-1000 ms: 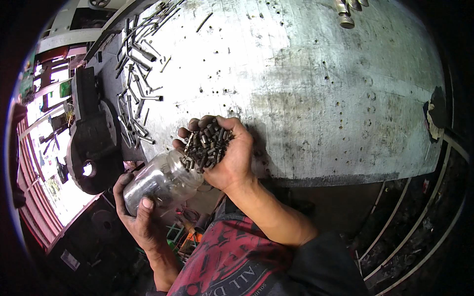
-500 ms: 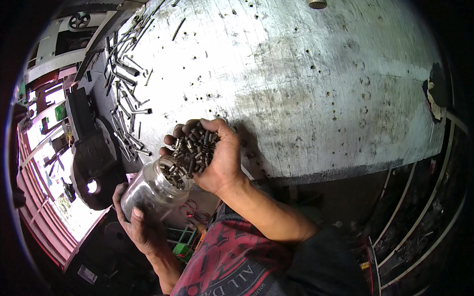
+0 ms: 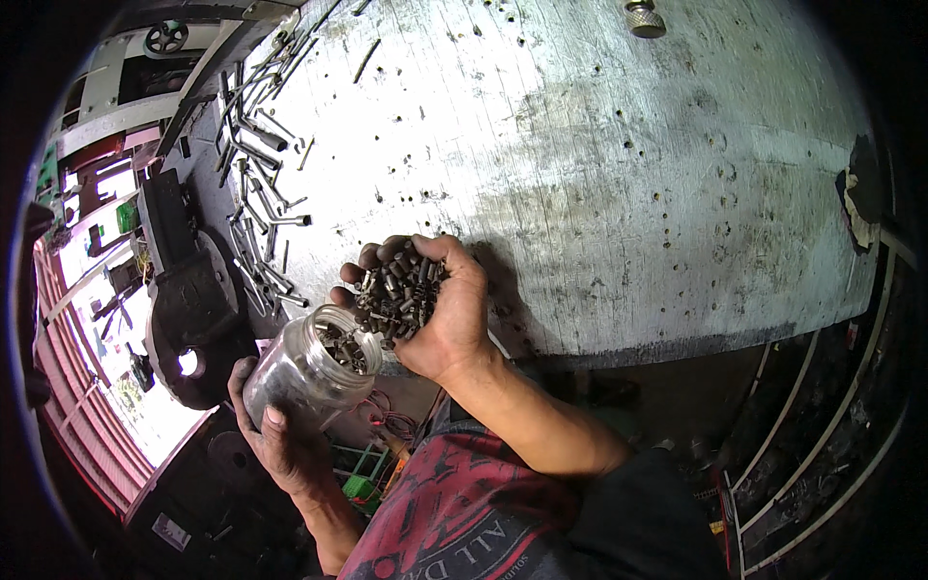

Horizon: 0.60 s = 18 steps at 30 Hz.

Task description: The person uses a cordless impact driver to remove a bolt from a mechanical housing, then grinds a small metal piece on a bench grinder. They retrieve bolts from a jar, sort them on a table, and continue assembling components on a cluttered workbench.

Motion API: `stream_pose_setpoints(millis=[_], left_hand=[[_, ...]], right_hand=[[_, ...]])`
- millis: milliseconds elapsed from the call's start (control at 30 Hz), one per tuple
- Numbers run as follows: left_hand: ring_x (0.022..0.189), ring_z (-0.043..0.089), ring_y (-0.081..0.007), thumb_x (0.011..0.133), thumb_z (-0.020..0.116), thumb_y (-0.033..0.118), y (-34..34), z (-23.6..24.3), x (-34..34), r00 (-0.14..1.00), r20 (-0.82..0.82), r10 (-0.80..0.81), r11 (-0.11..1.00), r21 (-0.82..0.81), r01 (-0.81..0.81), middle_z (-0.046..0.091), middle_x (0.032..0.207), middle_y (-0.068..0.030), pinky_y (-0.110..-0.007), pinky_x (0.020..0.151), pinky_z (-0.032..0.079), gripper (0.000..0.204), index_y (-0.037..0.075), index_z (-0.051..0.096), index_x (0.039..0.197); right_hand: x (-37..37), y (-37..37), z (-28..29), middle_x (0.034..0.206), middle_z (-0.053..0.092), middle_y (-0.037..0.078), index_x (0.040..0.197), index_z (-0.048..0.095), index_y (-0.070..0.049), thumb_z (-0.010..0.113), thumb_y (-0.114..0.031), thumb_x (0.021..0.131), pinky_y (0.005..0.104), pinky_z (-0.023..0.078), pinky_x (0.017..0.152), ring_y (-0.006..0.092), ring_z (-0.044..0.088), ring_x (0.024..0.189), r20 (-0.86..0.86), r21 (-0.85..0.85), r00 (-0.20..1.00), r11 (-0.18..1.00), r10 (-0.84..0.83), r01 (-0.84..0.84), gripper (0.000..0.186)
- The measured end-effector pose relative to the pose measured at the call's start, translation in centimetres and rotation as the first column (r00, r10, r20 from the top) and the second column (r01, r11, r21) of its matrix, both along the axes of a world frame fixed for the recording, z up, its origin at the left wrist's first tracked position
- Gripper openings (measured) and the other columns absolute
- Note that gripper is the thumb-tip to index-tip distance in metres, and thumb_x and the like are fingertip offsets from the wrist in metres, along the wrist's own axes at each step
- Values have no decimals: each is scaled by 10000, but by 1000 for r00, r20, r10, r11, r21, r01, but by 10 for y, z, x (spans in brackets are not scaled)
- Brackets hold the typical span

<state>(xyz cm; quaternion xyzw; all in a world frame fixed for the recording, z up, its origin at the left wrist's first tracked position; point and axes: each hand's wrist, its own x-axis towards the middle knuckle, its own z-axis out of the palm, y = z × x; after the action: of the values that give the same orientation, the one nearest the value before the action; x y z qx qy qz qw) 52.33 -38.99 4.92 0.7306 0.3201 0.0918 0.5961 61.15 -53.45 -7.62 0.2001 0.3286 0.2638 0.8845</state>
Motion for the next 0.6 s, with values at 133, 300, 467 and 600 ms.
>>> stream_pose_setpoints(millis=[133, 300, 467, 600], left_hand=[[1112, 636, -261, 724, 922, 392, -1, -6, 3, 998, 12, 59, 998, 10, -59, 608, 1233, -138, -380, 1007, 502, 828, -3, 534, 1339], [1073, 639, -245, 724, 925, 383, -1, -30, 7, 990, 33, 134, 976, -178, -126, 616, 1195, -123, -375, 963, 521, 848, 14, 507, 1362], [1168, 607, -277, 775, 877, 402, 9, -71, 18, 982, 102, 158, 932, -344, -114, 597, 1256, -154, -411, 1019, 506, 859, 16, 450, 1412], [1253, 569, -301, 814, 845, 403, 19, -96, 27, 974, 141, 178, 882, -462, -94, 569, 1331, -177, -429, 1056, 488, 851, 19, 414, 1439]], right_hand=[[0, 1, -1, 953, 703, 159, 901, 670, -18, 573, -297, 916, 583, 526, 1000, 373, 672, 997, 8, 10, 1000, 1000, -24, 24, 296], [6, 4, -7, 950, 702, 171, 914, 658, -13, 566, -283, 920, 602, 521, 1016, 386, 676, 1000, -51, 12, 997, 999, -50, 51, 285], [28, 3, -16, 948, 704, 179, 909, 656, -16, 550, -271, 922, 611, 519, 1022, 396, 682, 1015, -27, -62, 996, 995, -85, 83, 276], [45, 4, -20, 958, 705, 172, 921, 646, -18, 550, -255, 909, 611, 515, 1017, 401, 676, 992, -30, -122, 993, 987, -112, 107, 256]])
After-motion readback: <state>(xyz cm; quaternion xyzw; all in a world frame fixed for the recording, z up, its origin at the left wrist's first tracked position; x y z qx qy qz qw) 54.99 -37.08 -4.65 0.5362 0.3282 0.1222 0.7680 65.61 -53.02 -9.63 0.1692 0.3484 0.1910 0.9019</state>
